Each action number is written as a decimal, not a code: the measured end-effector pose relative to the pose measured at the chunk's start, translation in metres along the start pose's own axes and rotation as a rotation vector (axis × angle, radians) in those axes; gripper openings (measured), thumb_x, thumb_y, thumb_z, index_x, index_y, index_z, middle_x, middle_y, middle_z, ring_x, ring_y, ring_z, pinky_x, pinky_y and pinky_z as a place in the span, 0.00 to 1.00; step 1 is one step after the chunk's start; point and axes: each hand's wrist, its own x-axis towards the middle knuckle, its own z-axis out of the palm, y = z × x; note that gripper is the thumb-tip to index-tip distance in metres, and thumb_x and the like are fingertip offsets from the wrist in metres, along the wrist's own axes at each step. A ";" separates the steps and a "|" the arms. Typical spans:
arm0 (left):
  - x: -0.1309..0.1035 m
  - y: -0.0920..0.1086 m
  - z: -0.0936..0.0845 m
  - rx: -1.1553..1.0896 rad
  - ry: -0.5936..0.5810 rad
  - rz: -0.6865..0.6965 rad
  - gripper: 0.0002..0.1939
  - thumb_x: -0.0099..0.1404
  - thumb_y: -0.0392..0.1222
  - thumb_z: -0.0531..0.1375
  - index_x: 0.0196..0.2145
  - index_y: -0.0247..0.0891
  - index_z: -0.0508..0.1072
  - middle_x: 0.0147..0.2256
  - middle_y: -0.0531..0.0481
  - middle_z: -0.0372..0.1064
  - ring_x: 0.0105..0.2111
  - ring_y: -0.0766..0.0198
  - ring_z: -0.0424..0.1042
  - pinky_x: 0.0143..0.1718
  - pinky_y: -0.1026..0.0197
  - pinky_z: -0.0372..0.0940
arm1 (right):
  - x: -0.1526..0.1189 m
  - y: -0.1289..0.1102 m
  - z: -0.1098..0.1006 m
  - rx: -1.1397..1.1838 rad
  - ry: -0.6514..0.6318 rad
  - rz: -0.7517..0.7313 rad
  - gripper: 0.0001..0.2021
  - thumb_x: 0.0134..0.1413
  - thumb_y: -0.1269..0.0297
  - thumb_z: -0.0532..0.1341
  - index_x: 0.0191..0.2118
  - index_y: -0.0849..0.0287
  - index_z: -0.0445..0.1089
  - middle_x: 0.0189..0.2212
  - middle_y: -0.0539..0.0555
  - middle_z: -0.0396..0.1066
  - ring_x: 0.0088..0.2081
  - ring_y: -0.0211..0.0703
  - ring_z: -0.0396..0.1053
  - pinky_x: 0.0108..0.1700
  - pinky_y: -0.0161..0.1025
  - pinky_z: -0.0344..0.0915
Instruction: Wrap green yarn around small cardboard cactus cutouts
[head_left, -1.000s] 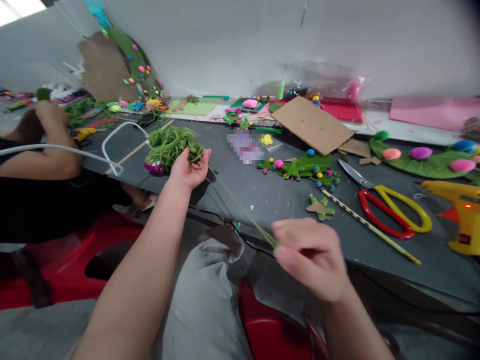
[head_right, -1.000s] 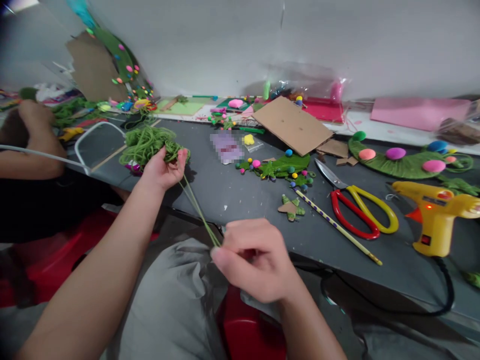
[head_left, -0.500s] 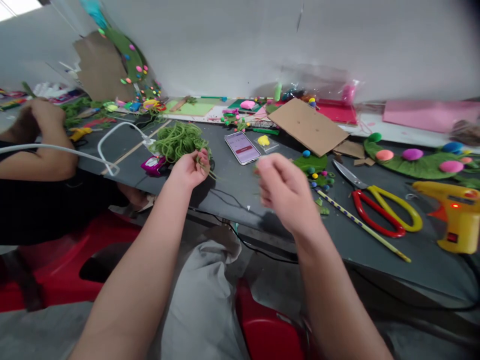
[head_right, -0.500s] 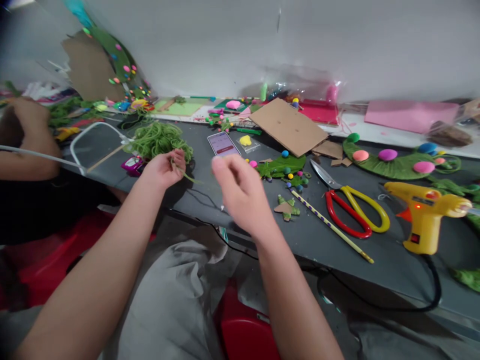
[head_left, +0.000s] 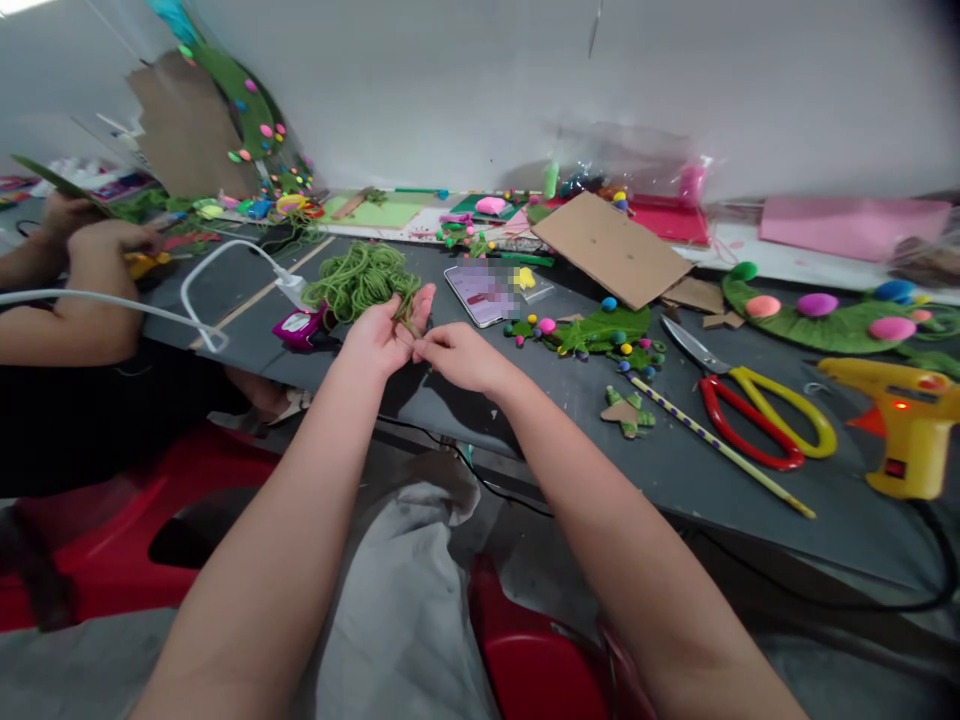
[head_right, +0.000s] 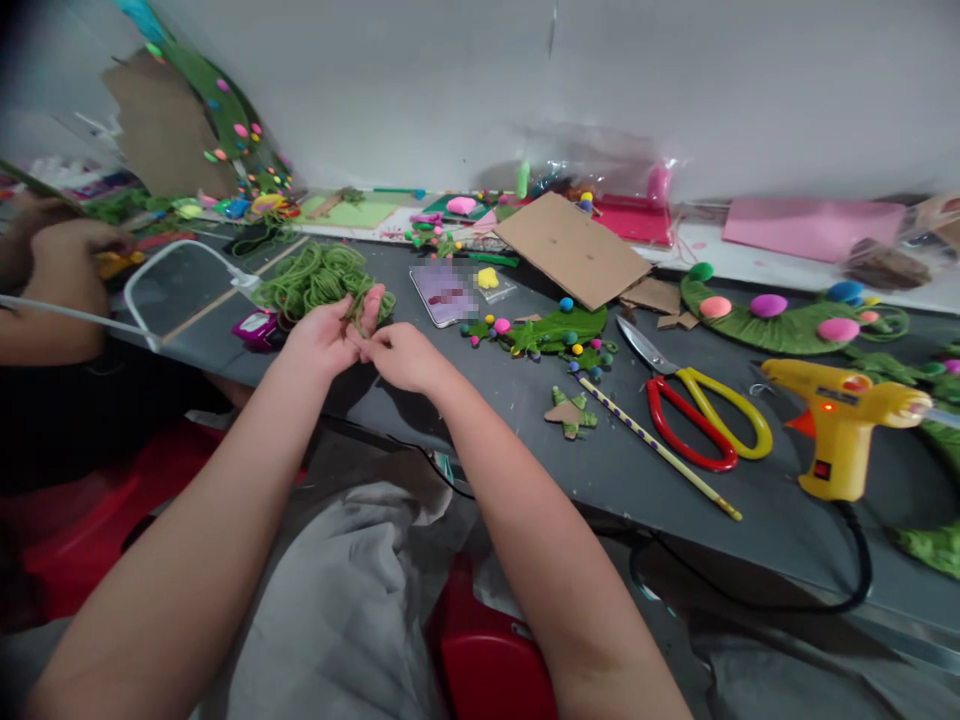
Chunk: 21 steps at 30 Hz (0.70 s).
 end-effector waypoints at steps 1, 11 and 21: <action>0.000 0.000 0.000 -0.004 -0.008 0.003 0.19 0.78 0.38 0.48 0.59 0.31 0.71 0.32 0.44 0.81 0.23 0.66 0.79 0.28 0.69 0.76 | -0.004 -0.003 0.001 0.028 0.047 -0.029 0.17 0.68 0.57 0.53 0.31 0.60 0.72 0.23 0.47 0.64 0.26 0.35 0.58 0.32 0.35 0.56; 0.011 0.013 -0.002 -0.076 0.028 0.036 0.19 0.80 0.43 0.46 0.56 0.29 0.70 0.28 0.42 0.79 0.24 0.63 0.80 0.27 0.67 0.77 | -0.107 -0.015 0.037 0.400 0.259 -0.184 0.17 0.67 0.57 0.58 0.29 0.61 0.71 0.21 0.46 0.61 0.25 0.33 0.56 0.28 0.33 0.53; 0.011 0.019 -0.005 -0.129 0.055 0.002 0.17 0.79 0.41 0.47 0.48 0.29 0.72 0.26 0.44 0.76 0.21 0.66 0.77 0.23 0.71 0.74 | -0.209 -0.012 -0.005 0.944 -0.020 -0.578 0.25 0.67 0.54 0.61 0.18 0.56 0.68 0.11 0.46 0.61 0.14 0.30 0.55 0.22 0.32 0.55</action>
